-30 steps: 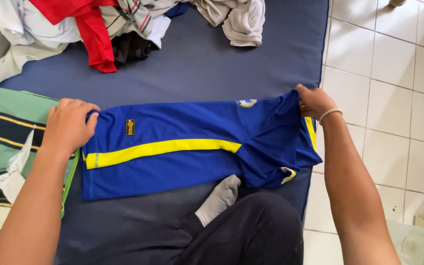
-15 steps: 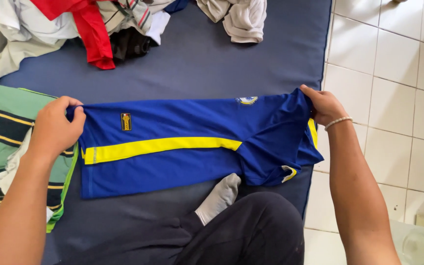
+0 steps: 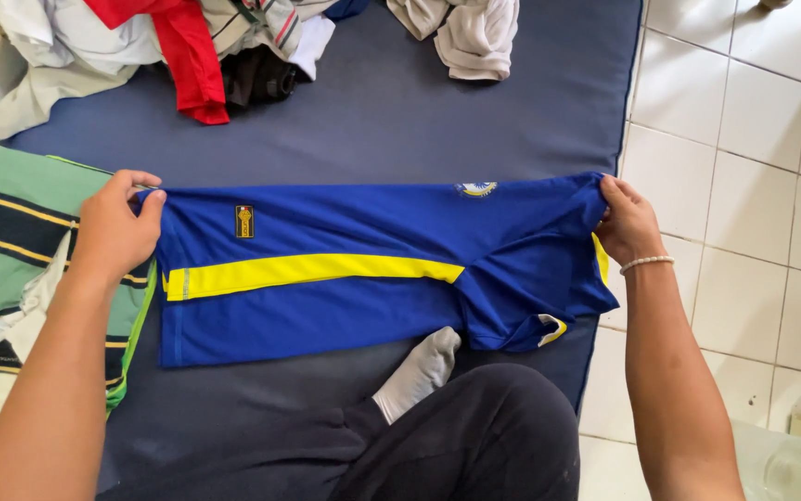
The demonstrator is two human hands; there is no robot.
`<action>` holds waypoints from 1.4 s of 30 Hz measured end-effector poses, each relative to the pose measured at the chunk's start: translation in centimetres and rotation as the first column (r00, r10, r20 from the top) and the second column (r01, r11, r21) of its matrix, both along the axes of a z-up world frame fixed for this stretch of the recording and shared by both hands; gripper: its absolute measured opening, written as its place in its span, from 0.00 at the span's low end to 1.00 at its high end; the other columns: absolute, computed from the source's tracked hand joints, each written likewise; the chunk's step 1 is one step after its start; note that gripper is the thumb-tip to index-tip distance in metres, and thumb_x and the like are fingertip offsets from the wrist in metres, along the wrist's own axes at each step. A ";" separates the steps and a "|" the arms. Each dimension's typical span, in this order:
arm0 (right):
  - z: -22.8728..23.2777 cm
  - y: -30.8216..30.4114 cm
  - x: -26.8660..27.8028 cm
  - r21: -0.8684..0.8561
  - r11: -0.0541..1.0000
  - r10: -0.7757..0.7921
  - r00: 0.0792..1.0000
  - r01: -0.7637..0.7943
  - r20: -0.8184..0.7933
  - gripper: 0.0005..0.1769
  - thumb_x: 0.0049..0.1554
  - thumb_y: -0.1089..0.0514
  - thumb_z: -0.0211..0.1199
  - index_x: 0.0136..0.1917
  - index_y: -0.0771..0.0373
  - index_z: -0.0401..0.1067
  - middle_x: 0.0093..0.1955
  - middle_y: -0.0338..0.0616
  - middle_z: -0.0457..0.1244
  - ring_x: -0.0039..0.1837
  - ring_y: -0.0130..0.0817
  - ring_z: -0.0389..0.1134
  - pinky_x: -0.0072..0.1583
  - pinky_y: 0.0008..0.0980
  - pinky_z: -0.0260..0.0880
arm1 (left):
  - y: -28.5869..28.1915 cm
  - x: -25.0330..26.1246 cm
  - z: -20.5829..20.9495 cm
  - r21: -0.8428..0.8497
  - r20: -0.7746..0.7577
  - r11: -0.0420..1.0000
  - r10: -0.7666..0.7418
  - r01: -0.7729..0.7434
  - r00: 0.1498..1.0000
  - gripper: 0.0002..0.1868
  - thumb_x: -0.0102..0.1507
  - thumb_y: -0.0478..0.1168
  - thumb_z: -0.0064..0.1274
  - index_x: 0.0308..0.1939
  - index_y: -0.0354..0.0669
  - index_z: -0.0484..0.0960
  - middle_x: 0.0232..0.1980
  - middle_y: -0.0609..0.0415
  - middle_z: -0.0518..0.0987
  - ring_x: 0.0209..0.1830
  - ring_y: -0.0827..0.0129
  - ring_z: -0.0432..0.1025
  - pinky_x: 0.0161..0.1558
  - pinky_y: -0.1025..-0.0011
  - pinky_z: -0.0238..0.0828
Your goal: The person is smoothing out and folding a blue and yellow sports jersey on a mattress.
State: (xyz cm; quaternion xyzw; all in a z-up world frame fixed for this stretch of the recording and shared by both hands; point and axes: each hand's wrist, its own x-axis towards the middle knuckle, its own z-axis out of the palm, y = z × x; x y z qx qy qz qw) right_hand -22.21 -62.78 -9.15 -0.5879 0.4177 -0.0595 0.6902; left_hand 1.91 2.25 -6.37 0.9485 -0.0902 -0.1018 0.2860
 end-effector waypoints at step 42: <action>-2.3 1.5 -3.0 -0.572 0.786 -0.131 0.968 0.234 0.216 0.12 0.63 0.61 0.61 0.60 0.62 0.67 0.49 0.46 0.65 0.43 0.27 0.68 0.43 0.22 0.76 | 1.5 -11.3 -3.6 0.623 0.463 0.680 -0.719 0.386 0.519 0.07 0.67 0.43 0.50 0.49 0.52 0.77 0.43 0.60 0.74 0.45 0.67 0.71 0.47 0.70 0.66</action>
